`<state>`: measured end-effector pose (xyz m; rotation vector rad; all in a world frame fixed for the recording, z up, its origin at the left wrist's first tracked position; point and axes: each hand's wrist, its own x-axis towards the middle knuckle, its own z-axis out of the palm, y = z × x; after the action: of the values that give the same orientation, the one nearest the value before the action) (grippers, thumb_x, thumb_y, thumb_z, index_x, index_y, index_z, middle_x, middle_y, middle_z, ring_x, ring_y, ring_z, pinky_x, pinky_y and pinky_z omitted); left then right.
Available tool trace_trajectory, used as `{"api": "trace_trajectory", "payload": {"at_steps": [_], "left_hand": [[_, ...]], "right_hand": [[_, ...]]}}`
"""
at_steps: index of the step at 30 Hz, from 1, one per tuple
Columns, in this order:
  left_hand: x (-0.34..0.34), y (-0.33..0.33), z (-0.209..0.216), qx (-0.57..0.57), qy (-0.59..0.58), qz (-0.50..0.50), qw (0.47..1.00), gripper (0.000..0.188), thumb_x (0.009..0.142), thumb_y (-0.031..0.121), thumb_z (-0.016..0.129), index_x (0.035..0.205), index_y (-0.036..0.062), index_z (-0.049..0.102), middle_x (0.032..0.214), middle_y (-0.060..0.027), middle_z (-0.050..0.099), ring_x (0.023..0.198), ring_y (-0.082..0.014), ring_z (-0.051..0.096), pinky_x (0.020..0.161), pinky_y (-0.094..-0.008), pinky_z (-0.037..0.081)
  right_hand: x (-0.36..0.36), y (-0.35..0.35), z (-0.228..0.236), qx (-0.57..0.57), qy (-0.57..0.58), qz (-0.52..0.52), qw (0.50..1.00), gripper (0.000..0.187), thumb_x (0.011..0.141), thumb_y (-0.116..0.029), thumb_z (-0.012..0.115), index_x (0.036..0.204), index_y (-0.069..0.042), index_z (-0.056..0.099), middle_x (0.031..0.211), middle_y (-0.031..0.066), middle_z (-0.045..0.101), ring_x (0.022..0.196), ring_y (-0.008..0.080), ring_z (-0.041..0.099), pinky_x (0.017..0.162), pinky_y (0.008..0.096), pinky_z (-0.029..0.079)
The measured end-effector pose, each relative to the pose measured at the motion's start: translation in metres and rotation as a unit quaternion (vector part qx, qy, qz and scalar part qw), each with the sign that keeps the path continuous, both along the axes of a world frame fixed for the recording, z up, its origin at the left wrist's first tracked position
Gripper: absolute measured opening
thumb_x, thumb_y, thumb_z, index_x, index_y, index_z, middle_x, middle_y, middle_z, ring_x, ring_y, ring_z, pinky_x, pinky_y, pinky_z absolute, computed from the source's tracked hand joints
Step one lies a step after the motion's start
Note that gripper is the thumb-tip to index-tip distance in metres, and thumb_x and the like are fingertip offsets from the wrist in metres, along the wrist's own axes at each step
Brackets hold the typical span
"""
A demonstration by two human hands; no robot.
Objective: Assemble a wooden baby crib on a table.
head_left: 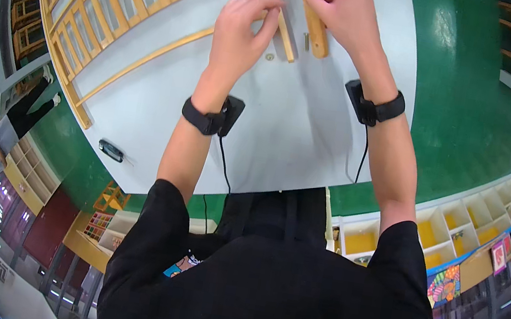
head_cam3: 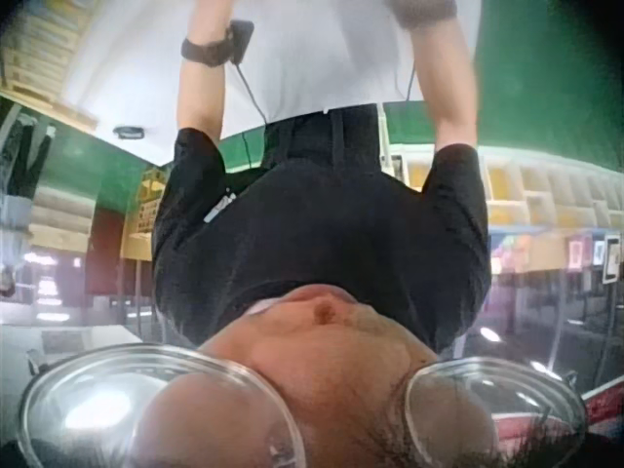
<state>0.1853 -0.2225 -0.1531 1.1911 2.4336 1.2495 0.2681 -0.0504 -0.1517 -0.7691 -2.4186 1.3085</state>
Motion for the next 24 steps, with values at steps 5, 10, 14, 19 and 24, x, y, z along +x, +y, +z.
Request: {"api": "trace_trajectory", "payload": {"at_steps": [5,10,14,19,24], "left_hand": [[0.000,-0.002,0.009,-0.104,-0.163,0.046,0.980,0.020,0.081,0.005,0.062,0.101,0.0065,0.066,0.080,-0.0058,0.065,0.072,-0.0223,0.060,0.066,-0.0319,0.047],[-0.003,0.010,0.025,-0.015,0.285,-0.009,0.958,0.034,0.077,0.009,0.071,0.111,0.0118,0.068,0.082,-0.0017,0.059,0.077,-0.0173,0.055,0.072,-0.0294,0.045],[0.001,-0.008,0.020,-0.166,0.086,-0.097,0.978,0.088,0.061,0.039,0.084,0.135,0.0108,0.046,0.141,-0.0245,0.037,0.134,-0.0423,0.031,0.108,-0.0590,0.021],[0.024,0.002,0.007,-0.223,0.059,-0.124,0.965,0.105,0.057,0.041,0.085,0.147,0.0217,0.033,0.150,-0.0332,0.014,0.139,-0.0490,0.018,0.105,-0.0675,0.016],[0.029,0.005,0.000,-0.208,0.039,-0.119,0.970,0.096,0.054,0.035,0.086,0.139,0.0192,0.044,0.152,-0.0319,0.011,0.138,-0.0469,0.022,0.105,-0.0662,0.020]], "right_hand": [[-0.014,-0.016,0.014,0.023,-0.110,0.080,0.990,0.026,0.081,-0.025,0.060,0.084,0.000,0.066,0.073,0.0218,0.063,0.069,0.0370,0.064,0.064,0.0416,0.051],[-0.010,-0.022,0.006,0.035,-0.071,0.094,0.992,0.022,0.084,-0.020,0.056,0.083,0.000,0.066,0.073,0.0225,0.063,0.069,0.0391,0.063,0.063,0.0432,0.050],[-0.007,-0.022,0.002,-0.012,-0.054,0.088,0.995,0.020,0.086,-0.017,0.055,0.084,0.001,0.064,0.076,0.0231,0.063,0.071,0.0389,0.063,0.064,0.0428,0.050],[0.012,-0.009,0.006,0.016,0.007,0.049,0.999,0.015,0.085,-0.011,0.056,0.085,0.003,0.062,0.071,0.0200,0.063,0.062,0.0312,0.063,0.059,0.0361,0.049],[0.036,-0.011,0.011,-0.068,-0.130,0.073,0.987,0.012,0.082,-0.010,0.059,0.084,0.002,0.060,0.071,0.0205,0.063,0.062,0.0318,0.062,0.060,0.0371,0.049]]}}
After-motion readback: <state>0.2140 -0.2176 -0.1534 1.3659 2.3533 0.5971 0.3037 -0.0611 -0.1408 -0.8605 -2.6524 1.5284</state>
